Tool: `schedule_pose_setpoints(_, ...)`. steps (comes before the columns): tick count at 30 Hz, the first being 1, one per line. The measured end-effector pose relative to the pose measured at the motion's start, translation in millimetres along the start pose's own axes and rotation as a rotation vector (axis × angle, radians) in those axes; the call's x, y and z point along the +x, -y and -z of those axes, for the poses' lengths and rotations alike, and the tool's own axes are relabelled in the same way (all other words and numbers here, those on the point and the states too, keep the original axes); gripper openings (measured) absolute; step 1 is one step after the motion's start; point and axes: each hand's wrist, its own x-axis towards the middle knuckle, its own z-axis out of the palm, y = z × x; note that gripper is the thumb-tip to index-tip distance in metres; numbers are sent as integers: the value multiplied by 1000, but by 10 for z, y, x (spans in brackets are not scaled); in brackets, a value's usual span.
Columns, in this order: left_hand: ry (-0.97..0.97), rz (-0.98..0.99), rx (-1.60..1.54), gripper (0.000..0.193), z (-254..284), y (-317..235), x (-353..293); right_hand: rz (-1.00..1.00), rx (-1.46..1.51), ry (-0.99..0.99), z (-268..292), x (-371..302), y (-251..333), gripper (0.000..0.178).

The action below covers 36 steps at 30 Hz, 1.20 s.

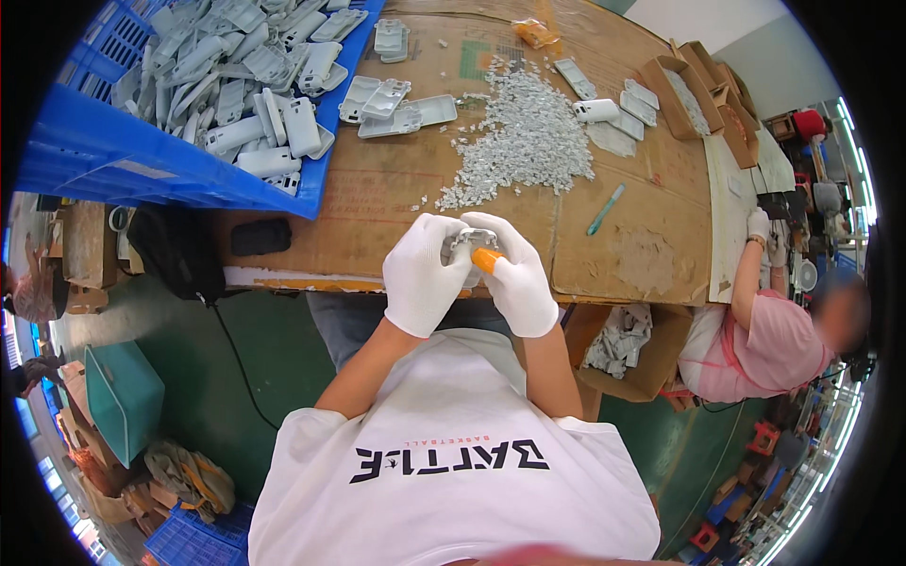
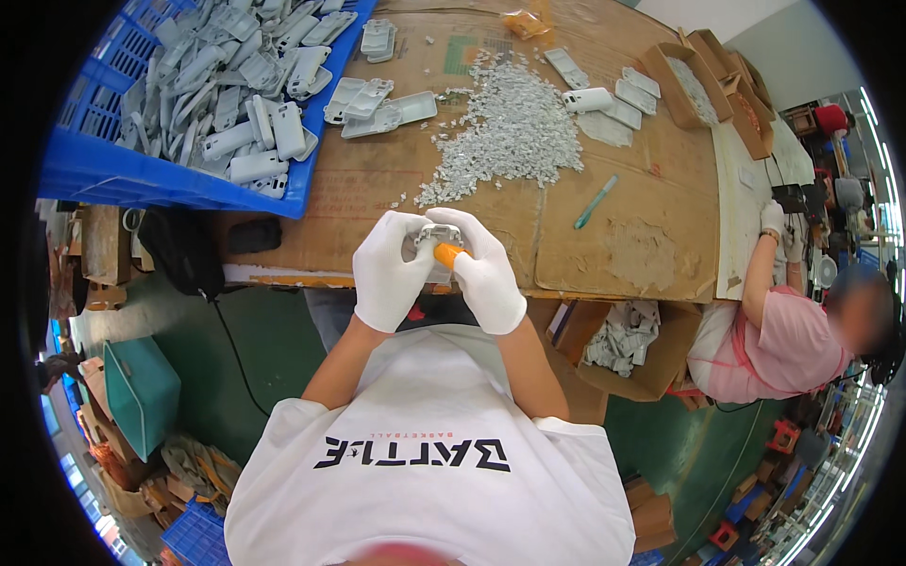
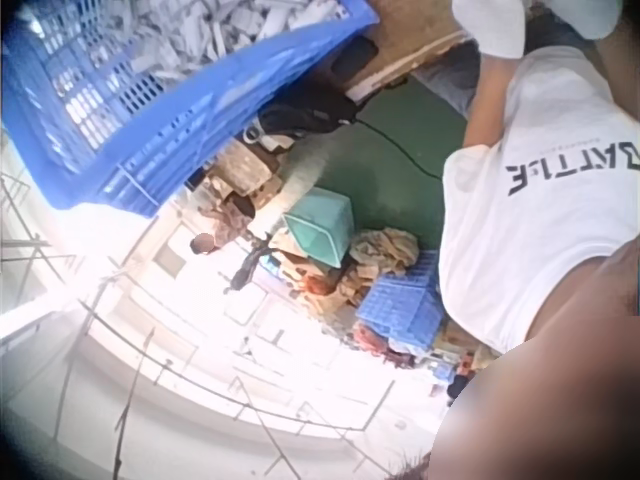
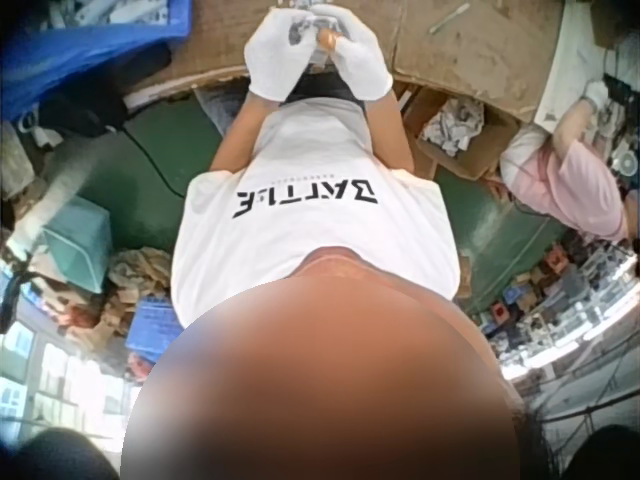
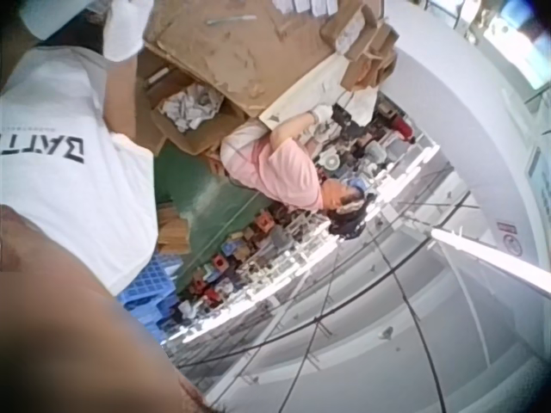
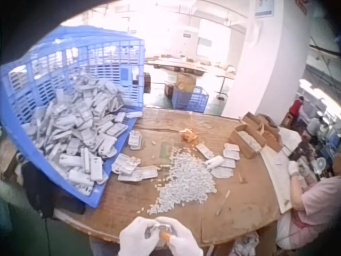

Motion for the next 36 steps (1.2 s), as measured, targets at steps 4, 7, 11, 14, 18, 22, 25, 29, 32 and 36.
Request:
schedule_pose_setpoints(4,9,38,-61,10,26,32,47,157,-22,7,-70,-30,31,55)
schedule_pose_setpoints(7,42,144,-320,6,19,25,49,265,-282,-226,-251,-163,-25,58)
schedule_pose_setpoints(11,81,252,-299,6,30,-5,27,433,-639,-322,-271,-242,-245,59)
schedule_pose_setpoints(14,63,270,-291,7,22,12,19,657,-836,-345,-262,-230,-372,56)
schedule_pose_setpoints(18,137,306,-329,17,110,-96,20,745,-993,-381,-207,-208,-359,45)
schedule_pose_setpoints(22,237,214,-457,40,151,-155,-31,756,-955,-409,-133,-145,-276,36)
schedule_pose_setpoints(25,207,177,-433,43,122,-94,-46,692,-1056,-407,-168,-192,-279,36)
schedule_pose_setpoints(29,233,248,-286,47,170,-179,-62,771,-1180,-387,-136,-172,-329,38)
schedule_pose_setpoints(32,190,215,-259,46,165,-186,-68,780,-1174,-387,-118,-157,-392,43)
schedule_pose_setpoints(36,181,221,-270,45,178,-184,-62,793,-1220,-361,-145,-136,-336,47)
